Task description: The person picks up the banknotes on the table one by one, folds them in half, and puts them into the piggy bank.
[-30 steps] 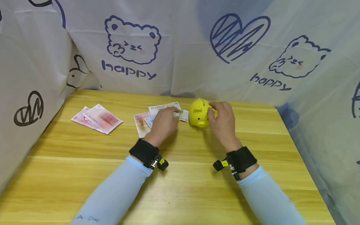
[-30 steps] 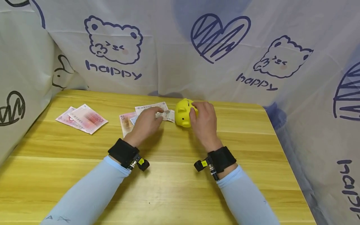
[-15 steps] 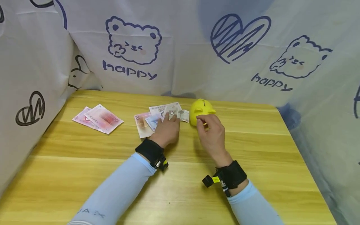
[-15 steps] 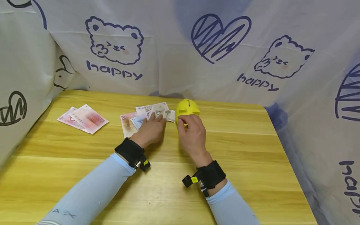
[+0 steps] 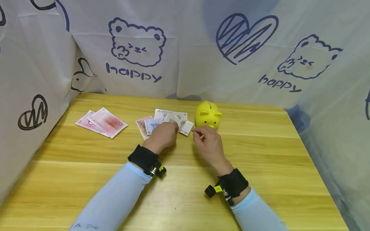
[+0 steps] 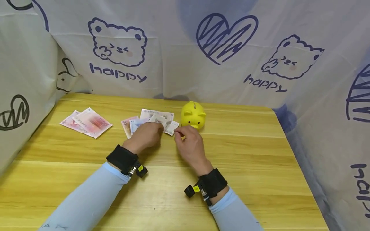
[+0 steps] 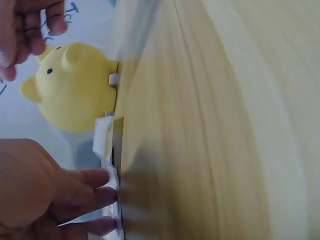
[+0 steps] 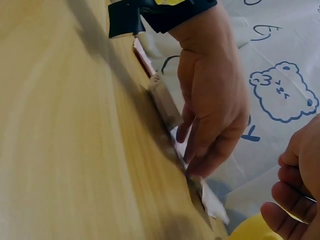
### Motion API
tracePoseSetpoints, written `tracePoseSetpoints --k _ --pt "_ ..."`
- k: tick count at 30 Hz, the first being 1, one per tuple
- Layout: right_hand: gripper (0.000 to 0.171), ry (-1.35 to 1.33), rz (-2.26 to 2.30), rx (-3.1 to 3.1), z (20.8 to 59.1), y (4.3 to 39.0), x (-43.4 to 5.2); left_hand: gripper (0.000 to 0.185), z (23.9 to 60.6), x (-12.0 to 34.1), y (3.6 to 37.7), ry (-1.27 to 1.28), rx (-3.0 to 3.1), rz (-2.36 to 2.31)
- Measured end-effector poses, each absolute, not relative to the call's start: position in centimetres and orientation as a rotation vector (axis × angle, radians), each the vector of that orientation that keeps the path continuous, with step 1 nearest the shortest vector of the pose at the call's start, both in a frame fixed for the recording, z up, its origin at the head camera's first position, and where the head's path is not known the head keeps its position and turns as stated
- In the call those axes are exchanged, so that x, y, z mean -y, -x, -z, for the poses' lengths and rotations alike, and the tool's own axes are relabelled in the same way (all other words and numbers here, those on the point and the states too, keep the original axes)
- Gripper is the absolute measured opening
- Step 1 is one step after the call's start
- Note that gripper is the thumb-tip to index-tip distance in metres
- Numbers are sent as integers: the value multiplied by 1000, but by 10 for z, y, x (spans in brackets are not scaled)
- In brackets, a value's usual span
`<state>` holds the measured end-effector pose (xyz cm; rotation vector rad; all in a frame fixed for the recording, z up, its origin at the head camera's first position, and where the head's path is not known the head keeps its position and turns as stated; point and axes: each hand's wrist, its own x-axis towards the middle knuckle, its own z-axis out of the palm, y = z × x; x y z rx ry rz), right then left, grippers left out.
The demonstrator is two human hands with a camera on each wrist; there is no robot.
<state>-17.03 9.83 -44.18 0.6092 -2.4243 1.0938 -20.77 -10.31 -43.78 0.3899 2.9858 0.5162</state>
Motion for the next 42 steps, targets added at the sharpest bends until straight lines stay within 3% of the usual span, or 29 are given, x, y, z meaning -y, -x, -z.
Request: tracePoseSetpoints --k 3,9,19,26,36,42 --pt "9 -629 -1092 2468 443 169 -96 23 441 106 207 -320 -3046 -583" --pt "9 -665 -1065 2537 445 167 -94 50 446 103 206 -294 -3092 -519" --pt "10 -671 -1052 2567 448 170 -94 18 448 107 213 -218 -3129 -575" --pt "17 -543 -1221 2591 445 170 -95 19 433 112 199 -148 -3202 -876" --pt "54 -262 -2204 2452 422 170 -93 13 403 102 155 -467 -3232 -1057" --pt "50 -144 -2422 2367 416 170 -95 15 399 101 145 -622 -3219 -1094"
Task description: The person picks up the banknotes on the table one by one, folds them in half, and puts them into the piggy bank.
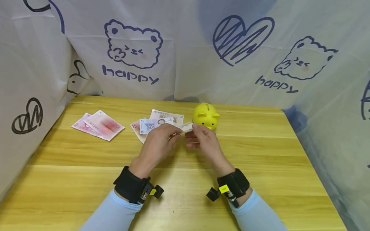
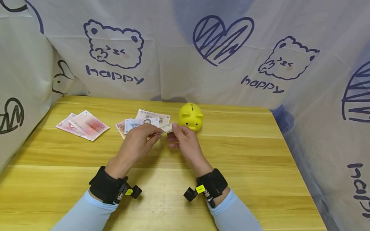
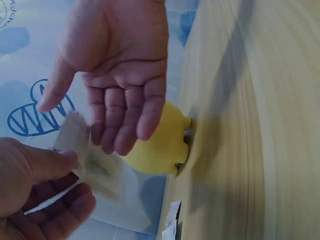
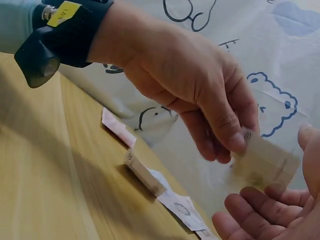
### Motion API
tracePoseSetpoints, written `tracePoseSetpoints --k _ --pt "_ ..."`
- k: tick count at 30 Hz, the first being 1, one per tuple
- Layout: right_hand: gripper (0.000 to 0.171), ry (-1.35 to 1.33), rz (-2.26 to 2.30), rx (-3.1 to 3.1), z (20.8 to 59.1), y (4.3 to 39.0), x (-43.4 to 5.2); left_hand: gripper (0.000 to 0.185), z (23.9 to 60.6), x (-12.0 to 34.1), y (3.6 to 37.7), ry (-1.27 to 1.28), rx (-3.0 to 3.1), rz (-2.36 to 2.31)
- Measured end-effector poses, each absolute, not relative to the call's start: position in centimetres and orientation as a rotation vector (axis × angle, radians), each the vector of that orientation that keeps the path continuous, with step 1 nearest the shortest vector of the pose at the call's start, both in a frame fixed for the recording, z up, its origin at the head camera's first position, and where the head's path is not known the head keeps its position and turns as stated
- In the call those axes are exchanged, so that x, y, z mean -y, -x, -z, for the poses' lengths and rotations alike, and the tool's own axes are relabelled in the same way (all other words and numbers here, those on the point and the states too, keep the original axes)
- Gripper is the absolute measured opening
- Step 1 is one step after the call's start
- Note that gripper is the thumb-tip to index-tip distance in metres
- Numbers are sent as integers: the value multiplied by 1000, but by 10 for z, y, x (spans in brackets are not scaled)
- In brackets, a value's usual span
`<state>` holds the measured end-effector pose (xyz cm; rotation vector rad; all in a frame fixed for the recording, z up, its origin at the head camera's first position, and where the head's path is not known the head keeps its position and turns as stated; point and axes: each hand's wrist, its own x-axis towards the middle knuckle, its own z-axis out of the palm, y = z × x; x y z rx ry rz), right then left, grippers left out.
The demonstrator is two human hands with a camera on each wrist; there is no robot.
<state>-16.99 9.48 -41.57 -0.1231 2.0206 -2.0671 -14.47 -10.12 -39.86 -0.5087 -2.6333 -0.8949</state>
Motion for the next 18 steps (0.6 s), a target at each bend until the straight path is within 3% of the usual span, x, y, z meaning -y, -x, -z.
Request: tracePoseSetpoints --k 8,18 --pt "28 142 2034 -2117 405 166 -96 17 392 105 138 559 2609 1124" --pt "23 127 2092 -2194 398 159 -95 39 386 109 144 58 2153 2509"
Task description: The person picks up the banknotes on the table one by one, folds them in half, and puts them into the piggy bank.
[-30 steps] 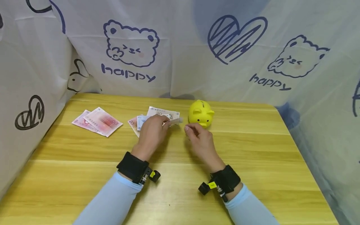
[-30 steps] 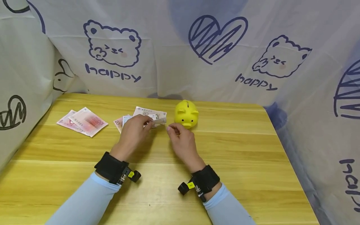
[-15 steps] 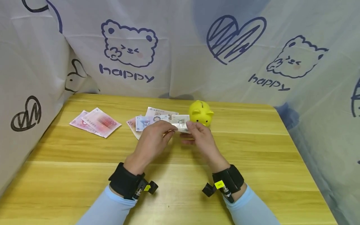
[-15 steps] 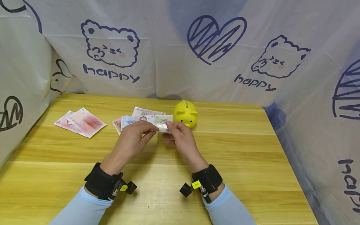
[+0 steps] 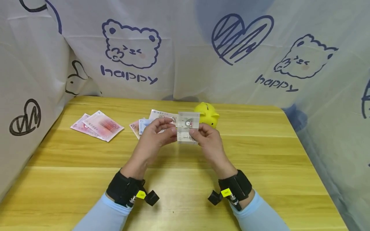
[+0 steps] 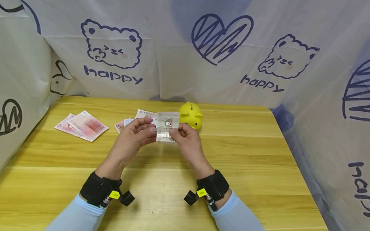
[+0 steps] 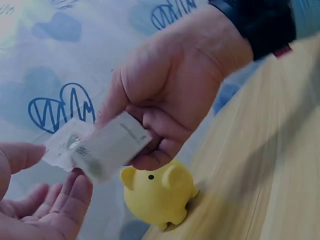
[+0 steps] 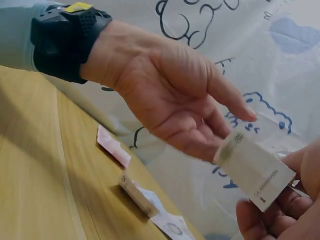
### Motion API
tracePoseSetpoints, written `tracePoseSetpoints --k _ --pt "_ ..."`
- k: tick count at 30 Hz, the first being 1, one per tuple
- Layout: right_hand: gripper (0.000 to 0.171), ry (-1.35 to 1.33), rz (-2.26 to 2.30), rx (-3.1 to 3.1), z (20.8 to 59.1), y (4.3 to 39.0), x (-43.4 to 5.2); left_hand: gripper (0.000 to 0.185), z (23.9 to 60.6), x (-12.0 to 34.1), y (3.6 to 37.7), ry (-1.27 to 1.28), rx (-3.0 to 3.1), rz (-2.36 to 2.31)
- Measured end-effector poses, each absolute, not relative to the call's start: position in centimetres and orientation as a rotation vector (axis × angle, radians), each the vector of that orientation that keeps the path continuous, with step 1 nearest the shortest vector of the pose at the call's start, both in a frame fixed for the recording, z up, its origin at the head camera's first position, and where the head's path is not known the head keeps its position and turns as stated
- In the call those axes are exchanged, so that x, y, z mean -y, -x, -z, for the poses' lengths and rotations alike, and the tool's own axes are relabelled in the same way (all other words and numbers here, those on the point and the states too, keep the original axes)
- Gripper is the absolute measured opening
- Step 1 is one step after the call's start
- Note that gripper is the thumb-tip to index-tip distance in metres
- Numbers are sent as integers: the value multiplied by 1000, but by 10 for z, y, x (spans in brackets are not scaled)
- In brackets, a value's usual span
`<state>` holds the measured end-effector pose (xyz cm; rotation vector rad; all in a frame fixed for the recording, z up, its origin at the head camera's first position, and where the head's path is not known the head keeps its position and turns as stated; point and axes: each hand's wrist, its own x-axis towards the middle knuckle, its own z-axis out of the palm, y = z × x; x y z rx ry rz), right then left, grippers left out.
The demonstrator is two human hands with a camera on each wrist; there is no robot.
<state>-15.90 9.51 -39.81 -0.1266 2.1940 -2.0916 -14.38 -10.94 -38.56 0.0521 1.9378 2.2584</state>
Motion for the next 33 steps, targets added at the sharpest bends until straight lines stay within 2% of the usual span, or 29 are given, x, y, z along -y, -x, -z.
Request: tracePoseSetpoints --k 4,11,19,23,29,33 --pt "20 226 2084 -2208 395 154 -87 22 388 106 144 -44 -1989 -2168" --pt "23 267 2054 -2142 400 139 -73 31 394 95 135 -19 -2469 -2122" --pt "22 320 1976 -2069 406 127 -62 31 393 96 133 80 -2442 -2304" --pt "23 340 1938 -2027 406 123 -60 35 394 98 134 19 -2523 -2251" --pt "20 378 1913 -2098 399 121 -59 31 400 99 135 -178 -2994 -1824" --pt "18 319 1983 -2213 394 128 -65 29 400 98 135 -203 -2966 -1777"
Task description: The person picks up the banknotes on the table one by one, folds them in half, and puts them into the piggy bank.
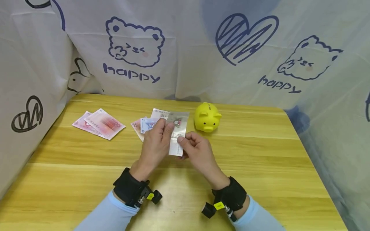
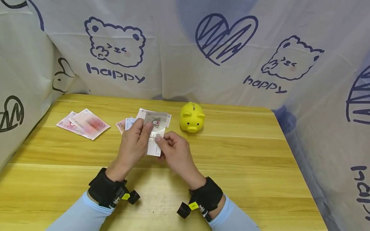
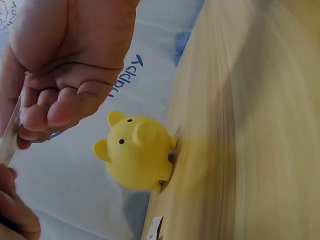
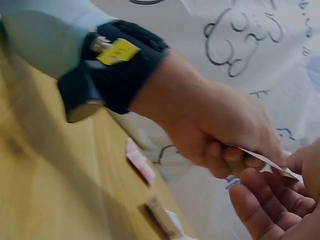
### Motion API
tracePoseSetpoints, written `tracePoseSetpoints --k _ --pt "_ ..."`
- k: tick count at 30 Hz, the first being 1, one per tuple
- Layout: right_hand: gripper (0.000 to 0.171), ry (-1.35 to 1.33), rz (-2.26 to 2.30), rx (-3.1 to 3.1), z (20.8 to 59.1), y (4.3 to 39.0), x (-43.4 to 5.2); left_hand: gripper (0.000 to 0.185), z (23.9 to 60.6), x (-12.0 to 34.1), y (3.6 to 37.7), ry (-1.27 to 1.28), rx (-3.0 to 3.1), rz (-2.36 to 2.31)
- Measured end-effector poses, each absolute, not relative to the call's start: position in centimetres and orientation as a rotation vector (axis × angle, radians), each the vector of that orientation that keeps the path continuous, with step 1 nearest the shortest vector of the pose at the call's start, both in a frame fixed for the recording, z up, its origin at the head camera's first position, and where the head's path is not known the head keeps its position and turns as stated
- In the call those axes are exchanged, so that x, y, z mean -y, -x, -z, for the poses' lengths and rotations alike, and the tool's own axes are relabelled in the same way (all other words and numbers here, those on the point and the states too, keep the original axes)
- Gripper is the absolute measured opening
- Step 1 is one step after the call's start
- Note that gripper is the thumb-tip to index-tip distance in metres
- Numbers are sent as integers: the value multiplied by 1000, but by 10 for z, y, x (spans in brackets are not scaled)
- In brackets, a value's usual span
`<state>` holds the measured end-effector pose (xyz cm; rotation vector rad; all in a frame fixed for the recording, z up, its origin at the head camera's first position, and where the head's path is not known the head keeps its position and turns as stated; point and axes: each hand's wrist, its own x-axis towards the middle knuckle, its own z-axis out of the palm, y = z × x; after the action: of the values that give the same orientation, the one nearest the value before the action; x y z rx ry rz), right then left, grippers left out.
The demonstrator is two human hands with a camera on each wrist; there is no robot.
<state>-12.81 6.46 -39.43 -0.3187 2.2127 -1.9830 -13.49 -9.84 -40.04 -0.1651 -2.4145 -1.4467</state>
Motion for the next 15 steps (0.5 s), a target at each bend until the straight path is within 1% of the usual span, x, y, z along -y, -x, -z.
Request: tracePoseSetpoints --k 6,10,15 --pt "13 204 2058 -2271 393 142 -78 28 397 99 136 173 2511 1698" --pt "14 183 2069 -2278 394 148 -84 22 390 106 138 168 2491 1931" --pt "18 190 2095 -2213 396 152 -88 26 384 114 141 117 2390 2260"
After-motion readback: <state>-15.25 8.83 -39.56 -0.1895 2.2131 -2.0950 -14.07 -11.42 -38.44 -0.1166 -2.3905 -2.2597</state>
